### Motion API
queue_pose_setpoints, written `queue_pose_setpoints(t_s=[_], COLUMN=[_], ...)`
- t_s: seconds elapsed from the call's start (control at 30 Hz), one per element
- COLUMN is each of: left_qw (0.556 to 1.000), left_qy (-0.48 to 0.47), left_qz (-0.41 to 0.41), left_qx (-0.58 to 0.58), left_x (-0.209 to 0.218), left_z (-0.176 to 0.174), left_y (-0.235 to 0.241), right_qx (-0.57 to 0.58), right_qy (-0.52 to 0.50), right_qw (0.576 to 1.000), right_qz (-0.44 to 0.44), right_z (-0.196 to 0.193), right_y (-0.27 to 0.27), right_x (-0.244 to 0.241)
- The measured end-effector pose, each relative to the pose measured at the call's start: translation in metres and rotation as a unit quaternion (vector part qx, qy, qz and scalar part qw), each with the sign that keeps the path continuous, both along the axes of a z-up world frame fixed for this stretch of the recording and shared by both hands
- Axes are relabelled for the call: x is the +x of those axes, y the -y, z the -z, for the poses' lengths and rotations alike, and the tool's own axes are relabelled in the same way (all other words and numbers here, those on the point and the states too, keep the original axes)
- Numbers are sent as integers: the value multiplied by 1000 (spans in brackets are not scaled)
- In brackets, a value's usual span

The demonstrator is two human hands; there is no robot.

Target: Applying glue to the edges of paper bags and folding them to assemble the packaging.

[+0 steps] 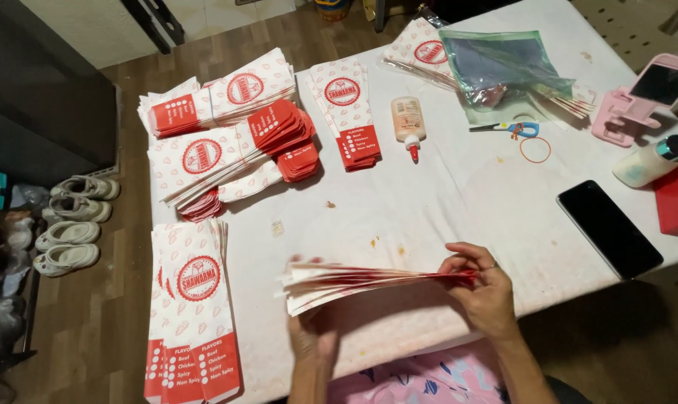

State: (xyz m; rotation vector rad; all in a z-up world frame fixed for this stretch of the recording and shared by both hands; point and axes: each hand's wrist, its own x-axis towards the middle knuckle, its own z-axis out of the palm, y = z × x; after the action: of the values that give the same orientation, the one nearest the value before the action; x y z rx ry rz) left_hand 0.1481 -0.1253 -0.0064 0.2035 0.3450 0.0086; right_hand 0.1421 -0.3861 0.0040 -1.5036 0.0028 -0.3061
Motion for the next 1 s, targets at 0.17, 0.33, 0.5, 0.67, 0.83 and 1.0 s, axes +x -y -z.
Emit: queue_pose_setpoints(t_s=[0.17, 0.33, 0.5, 0.67, 0.83, 1.0], left_qw=[824, 776, 754, 754, 734, 731], left_qy=[95, 147, 201, 175, 207, 218], left_qz=[-41, -2, -7, -14, -29, -39], left_qx=[557, 614, 625, 633, 646, 645], left_x=[-12, -1, 3, 0, 1, -1], left_z=[-44, -33, -42, -30, -28, -20], left_y=[-30, -35, -22, -24, -22, -21], right_qx=[1, 40, 77, 67, 72, 57], right_qy=[-87, 51, 107, 58, 44, 32], right_qw=[996, 998, 991, 996, 996, 996], right_qz=[-25, -26, 30, 10, 28, -65], right_z=[0, -14, -15, -16, -8, -22], right_y=[15, 10, 30, 42, 31, 23], right_x=[1, 1, -3, -8, -11, -17])
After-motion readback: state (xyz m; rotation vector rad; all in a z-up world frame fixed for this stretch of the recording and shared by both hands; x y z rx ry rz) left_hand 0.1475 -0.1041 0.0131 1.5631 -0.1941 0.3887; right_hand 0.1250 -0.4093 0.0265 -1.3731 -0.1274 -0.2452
